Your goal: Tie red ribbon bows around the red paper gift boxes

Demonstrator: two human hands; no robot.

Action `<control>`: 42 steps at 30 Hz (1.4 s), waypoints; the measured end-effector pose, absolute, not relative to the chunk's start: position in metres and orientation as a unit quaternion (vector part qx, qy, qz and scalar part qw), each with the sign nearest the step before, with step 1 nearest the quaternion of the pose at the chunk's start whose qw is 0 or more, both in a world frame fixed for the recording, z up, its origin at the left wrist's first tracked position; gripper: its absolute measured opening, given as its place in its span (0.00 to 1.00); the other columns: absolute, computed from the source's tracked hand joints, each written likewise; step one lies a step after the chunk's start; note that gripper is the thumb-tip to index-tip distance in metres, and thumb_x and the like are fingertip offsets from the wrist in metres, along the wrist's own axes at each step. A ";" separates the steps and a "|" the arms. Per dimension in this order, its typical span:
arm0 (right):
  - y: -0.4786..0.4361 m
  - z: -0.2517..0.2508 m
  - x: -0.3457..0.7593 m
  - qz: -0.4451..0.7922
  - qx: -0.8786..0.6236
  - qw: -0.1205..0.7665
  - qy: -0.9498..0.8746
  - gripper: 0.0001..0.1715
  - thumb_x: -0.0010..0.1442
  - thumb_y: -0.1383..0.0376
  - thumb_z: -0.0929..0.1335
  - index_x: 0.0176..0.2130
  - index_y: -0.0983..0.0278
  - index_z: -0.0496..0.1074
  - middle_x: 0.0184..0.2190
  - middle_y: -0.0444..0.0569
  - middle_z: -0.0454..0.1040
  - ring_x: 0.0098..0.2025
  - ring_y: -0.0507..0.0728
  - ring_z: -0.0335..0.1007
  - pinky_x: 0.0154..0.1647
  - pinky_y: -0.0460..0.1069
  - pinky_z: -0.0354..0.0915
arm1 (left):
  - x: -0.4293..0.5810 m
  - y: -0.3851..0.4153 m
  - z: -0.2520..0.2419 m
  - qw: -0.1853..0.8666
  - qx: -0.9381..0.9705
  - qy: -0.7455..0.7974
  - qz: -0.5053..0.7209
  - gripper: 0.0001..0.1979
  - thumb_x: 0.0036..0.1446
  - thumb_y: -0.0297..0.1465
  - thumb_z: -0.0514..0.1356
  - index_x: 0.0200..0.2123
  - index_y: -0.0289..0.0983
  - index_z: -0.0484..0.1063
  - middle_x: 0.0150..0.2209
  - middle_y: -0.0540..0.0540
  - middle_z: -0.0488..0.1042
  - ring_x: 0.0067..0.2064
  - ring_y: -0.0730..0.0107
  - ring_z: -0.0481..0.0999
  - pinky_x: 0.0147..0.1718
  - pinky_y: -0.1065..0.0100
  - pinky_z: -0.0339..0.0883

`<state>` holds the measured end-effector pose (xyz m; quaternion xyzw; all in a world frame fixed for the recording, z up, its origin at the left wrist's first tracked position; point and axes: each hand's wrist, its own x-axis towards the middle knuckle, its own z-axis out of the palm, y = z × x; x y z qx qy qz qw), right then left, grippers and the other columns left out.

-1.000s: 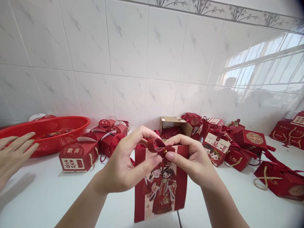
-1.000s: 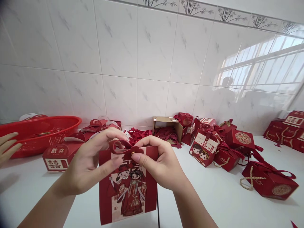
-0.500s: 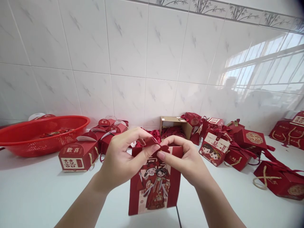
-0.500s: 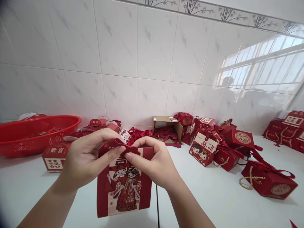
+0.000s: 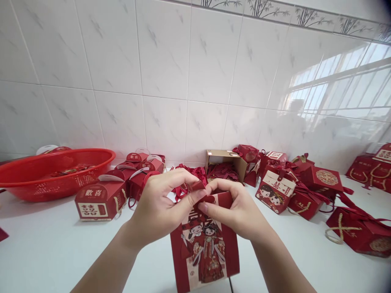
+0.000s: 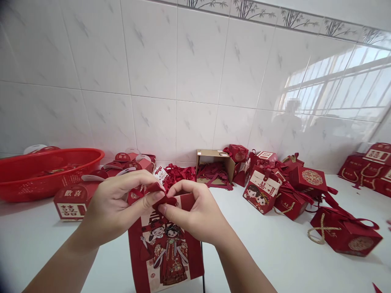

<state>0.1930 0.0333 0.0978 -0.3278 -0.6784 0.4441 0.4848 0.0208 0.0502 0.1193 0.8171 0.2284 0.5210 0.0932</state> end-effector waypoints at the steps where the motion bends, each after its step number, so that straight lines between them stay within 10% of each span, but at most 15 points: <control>1: 0.033 0.097 0.192 0.444 -0.326 0.484 -0.680 0.08 0.51 0.66 0.72 0.30 0.64 0.68 0.23 0.40 0.66 0.23 0.47 0.58 0.22 0.43 0.57 | 0.021 0.050 0.119 0.093 0.819 0.228 0.519 0.04 0.54 0.25 0.62 0.28 0.38 0.72 0.24 0.54 0.73 0.27 0.77 0.70 0.27 0.74 0.65; 42: 0.039 0.094 0.189 0.382 -0.334 0.467 -0.724 0.11 0.54 0.61 0.70 0.39 0.62 0.70 0.32 0.45 0.73 0.33 0.53 0.67 0.33 0.47 0.64 | 0.017 0.057 0.118 0.077 0.830 0.227 0.504 0.05 0.58 0.26 0.58 0.32 0.39 0.73 0.28 0.50 0.73 0.29 0.73 0.72 0.29 0.72 0.67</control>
